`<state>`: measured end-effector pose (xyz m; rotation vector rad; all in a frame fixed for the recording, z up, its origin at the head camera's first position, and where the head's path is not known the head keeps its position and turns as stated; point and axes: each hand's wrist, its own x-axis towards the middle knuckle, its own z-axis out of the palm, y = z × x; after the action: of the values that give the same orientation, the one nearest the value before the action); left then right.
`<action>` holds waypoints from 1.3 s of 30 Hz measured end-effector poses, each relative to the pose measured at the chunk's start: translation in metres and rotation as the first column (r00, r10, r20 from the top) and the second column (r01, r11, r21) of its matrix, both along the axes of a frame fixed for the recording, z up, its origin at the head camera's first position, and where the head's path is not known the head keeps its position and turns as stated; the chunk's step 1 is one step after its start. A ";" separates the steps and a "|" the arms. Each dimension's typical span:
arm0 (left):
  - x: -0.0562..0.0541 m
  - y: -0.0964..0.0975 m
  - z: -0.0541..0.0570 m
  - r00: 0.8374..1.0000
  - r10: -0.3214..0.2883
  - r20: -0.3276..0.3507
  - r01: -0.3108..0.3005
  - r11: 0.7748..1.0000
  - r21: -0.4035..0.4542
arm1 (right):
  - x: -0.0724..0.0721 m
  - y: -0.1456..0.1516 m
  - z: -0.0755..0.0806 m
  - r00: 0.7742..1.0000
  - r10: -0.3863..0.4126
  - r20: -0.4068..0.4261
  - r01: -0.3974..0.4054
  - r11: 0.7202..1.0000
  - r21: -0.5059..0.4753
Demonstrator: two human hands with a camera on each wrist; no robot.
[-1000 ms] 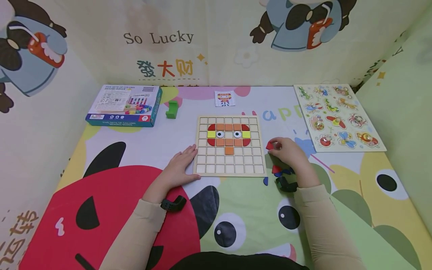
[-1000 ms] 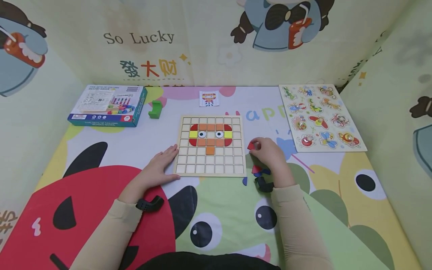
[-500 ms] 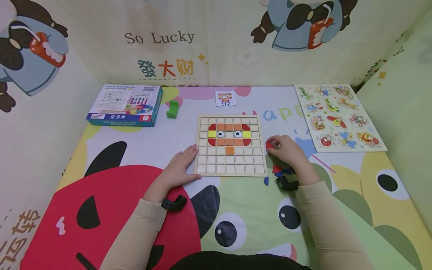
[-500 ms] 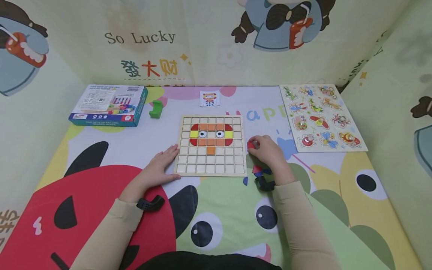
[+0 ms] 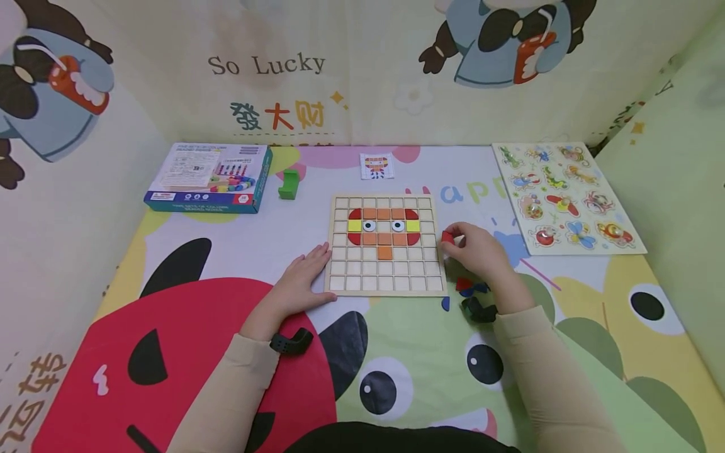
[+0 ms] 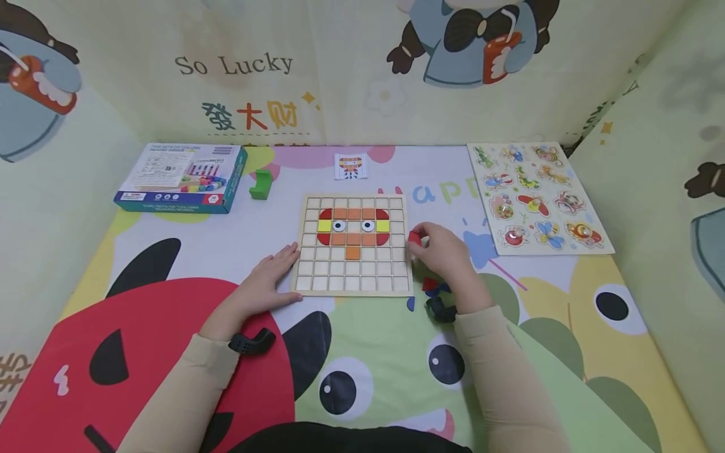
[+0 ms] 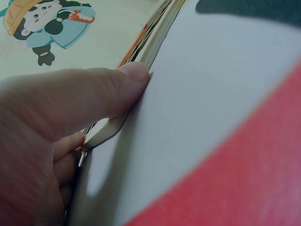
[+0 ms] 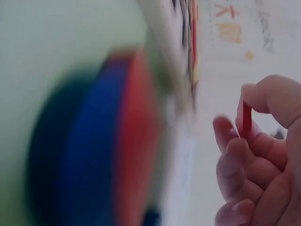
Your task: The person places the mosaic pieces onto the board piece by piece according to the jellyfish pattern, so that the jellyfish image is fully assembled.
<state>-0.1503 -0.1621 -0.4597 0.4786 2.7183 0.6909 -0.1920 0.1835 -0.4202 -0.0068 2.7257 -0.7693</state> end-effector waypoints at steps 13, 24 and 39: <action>-0.001 -0.002 -0.001 1.000 -0.008 -0.007 0.008 1.000 0.012 | 0.010 -0.071 -0.003 0.963 0.260 -0.072 -0.238 0.944 0.228; -0.001 -0.001 -0.001 1.000 -0.013 -0.017 0.013 1.000 0.006 | 0.012 -0.071 -0.003 0.974 0.216 -0.072 -0.196 0.956 0.216; 0.001 -0.001 0.000 1.000 -0.005 -0.004 0.005 1.000 0.016 | 0.010 -0.072 -0.006 0.982 0.184 -0.041 -0.175 0.969 0.175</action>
<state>-0.1498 -0.1630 -0.4599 0.4905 2.7165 0.7114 -0.1822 0.1112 -0.4267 -0.2381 2.7873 -0.4907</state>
